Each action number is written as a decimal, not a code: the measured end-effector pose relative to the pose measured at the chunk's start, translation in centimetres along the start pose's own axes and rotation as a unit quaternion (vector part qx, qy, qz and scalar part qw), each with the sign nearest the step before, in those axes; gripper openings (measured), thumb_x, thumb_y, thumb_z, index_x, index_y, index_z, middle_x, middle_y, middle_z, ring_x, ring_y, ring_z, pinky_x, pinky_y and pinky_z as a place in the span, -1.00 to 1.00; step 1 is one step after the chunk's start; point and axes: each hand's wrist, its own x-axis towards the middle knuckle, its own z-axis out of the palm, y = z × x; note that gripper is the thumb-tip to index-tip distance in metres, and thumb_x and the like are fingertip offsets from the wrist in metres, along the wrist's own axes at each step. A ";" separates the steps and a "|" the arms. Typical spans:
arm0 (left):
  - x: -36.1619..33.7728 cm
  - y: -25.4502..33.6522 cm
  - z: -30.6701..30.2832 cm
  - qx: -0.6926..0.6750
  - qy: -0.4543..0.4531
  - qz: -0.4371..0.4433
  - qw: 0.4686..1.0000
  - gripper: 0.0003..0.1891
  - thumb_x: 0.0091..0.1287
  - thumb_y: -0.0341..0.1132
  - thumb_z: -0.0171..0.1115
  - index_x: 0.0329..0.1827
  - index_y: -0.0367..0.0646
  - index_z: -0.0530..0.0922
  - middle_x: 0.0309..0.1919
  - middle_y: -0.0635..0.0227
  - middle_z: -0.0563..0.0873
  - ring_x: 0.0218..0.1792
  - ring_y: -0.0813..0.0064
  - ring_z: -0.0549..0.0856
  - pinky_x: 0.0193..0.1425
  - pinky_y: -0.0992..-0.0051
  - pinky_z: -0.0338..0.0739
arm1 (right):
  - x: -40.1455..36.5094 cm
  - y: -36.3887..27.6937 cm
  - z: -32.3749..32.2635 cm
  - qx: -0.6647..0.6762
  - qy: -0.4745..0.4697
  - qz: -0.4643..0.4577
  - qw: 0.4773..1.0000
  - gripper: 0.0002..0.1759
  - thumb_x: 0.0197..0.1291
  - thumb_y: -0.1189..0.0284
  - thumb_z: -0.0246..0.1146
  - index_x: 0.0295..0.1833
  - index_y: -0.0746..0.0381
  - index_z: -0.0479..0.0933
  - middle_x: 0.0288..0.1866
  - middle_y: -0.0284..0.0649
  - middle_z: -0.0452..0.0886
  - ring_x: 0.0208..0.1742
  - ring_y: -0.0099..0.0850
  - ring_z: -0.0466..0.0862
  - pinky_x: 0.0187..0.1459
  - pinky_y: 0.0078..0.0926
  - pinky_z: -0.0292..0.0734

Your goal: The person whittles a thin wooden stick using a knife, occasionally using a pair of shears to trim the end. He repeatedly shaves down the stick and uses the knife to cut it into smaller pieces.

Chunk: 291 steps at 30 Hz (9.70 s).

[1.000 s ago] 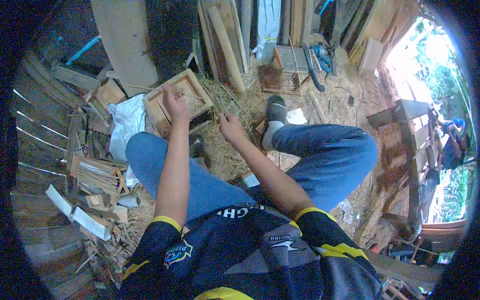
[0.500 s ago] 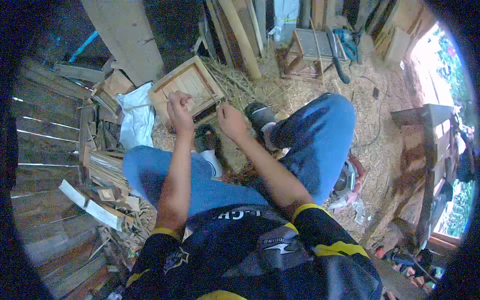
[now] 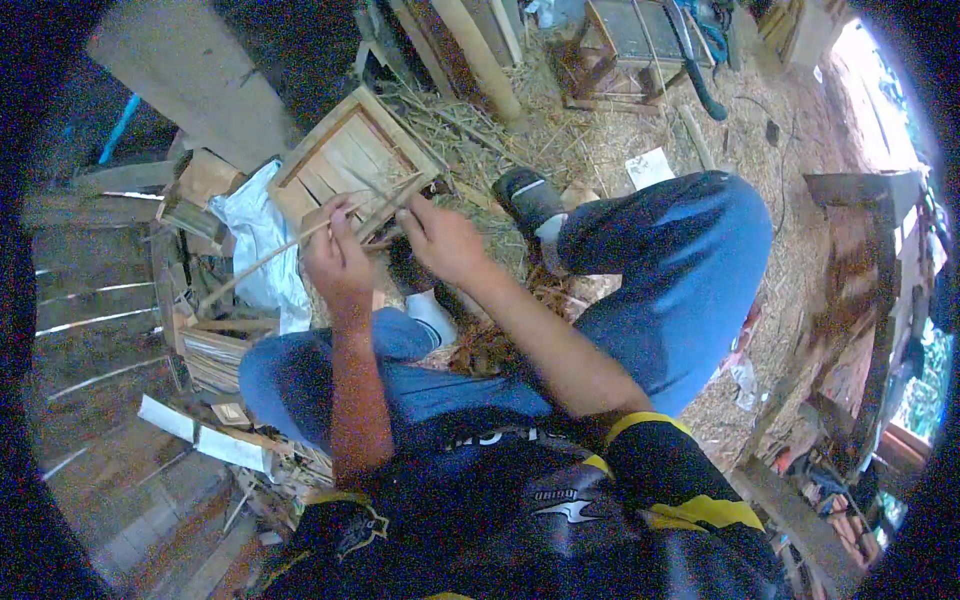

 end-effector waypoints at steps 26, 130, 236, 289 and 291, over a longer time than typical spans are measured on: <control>-0.4 -2.1 -2.0 -0.066 0.000 -0.133 0.989 -0.82 0.55 -0.45 0.16 -0.08 -0.38 0.70 -0.15 0.19 0.82 -0.13 0.34 0.84 0.02 0.43 0.71 | 0.9 3.4 1.2 -0.097 0.016 0.011 0.995 -0.62 0.48 0.08 0.20 -0.01 0.18 0.66 -0.26 0.07 0.72 -0.22 0.10 0.73 -0.22 -0.03 0.61; -1.5 -0.7 -1.3 -0.126 0.009 -0.102 0.987 -0.88 0.56 -0.51 0.17 0.00 -0.41 0.61 -0.18 0.15 0.80 -0.07 0.35 0.85 0.05 0.46 0.75 | -1.8 3.4 0.3 -0.112 0.055 -0.004 0.992 -0.65 0.49 0.10 0.15 -0.01 0.15 0.65 -0.20 0.12 0.73 -0.12 0.19 0.72 -0.07 0.14 0.61; -0.1 0.2 0.6 -0.092 0.064 -0.125 0.986 -0.92 0.54 -0.53 0.20 -0.05 -0.40 0.57 -0.20 0.10 0.79 -0.13 0.37 0.85 -0.04 0.44 0.78 | -0.1 5.7 0.1 -0.003 0.047 0.066 0.997 -0.57 0.46 0.04 0.16 0.08 0.12 0.70 -0.15 0.10 0.76 -0.10 0.16 0.75 -0.02 0.06 0.67; 0.8 1.4 0.6 0.127 0.070 -0.127 0.981 -0.82 0.52 -0.27 0.29 -0.17 -0.22 0.65 -0.34 0.16 0.75 -0.33 0.26 0.78 -0.18 0.33 0.64 | 1.1 1.3 -2.7 -0.023 -0.066 0.049 0.996 -0.64 0.45 0.14 0.21 -0.01 0.21 0.68 -0.21 0.12 0.74 -0.17 0.16 0.73 -0.12 0.00 0.65; 0.5 0.7 0.5 0.142 0.064 -0.128 0.980 -0.82 0.52 -0.27 0.29 -0.16 -0.22 0.65 -0.32 0.16 0.76 -0.30 0.25 0.78 -0.17 0.33 0.64 | 0.6 -1.0 -2.7 -0.031 -0.092 0.007 0.995 -0.65 0.45 0.15 0.22 -0.01 0.21 0.68 -0.20 0.11 0.74 -0.18 0.16 0.73 -0.14 0.01 0.65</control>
